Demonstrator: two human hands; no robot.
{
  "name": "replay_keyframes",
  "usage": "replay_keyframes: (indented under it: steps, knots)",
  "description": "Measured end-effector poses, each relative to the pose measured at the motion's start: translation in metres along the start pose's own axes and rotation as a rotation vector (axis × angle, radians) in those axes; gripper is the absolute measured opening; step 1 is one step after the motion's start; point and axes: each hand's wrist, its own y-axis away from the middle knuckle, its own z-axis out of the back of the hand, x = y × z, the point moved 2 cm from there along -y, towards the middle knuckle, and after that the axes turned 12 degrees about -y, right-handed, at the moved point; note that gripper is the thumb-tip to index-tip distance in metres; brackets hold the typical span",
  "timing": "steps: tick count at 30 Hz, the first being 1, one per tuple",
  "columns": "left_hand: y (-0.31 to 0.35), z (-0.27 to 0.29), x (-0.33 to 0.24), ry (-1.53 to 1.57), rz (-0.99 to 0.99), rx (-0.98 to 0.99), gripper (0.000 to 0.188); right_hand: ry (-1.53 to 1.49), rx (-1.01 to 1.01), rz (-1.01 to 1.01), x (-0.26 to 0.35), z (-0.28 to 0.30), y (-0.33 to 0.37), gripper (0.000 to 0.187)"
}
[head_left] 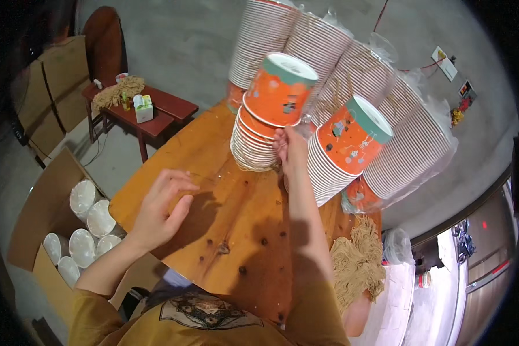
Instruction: The recorder is manually threading and tying string handles onto pre-printed paper bowls for packaging.
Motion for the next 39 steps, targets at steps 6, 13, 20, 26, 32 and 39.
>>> replay_keyframes:
  steps: [6,13,20,26,32,39]
  knots:
    - [0.007,-0.045,-0.001,0.118,0.008,0.148,0.016,1.376,0.003,0.966,0.069,-0.030,0.088,0.041]
    - [-0.020,-0.163,-0.006,0.401,0.052,0.401,0.044,1.949,-0.211,1.053,0.164,-0.004,0.114,0.104]
    - [-0.137,-0.258,-0.021,0.675,0.107,0.161,0.068,0.983,-0.293,0.691,0.158,0.087,0.093,0.097]
    - [-0.172,-0.271,-0.058,0.924,0.240,0.332,0.080,0.729,-0.033,0.512,0.142,0.115,0.081,0.081]
    - [-0.188,-0.264,-0.079,0.934,0.288,0.359,0.088,0.680,-0.091,0.538,0.165,0.084,0.094,0.077]
    - [-0.234,-0.259,-0.087,1.001,0.106,0.272,0.084,0.811,-0.053,0.757,0.195,0.061,0.090,0.085]
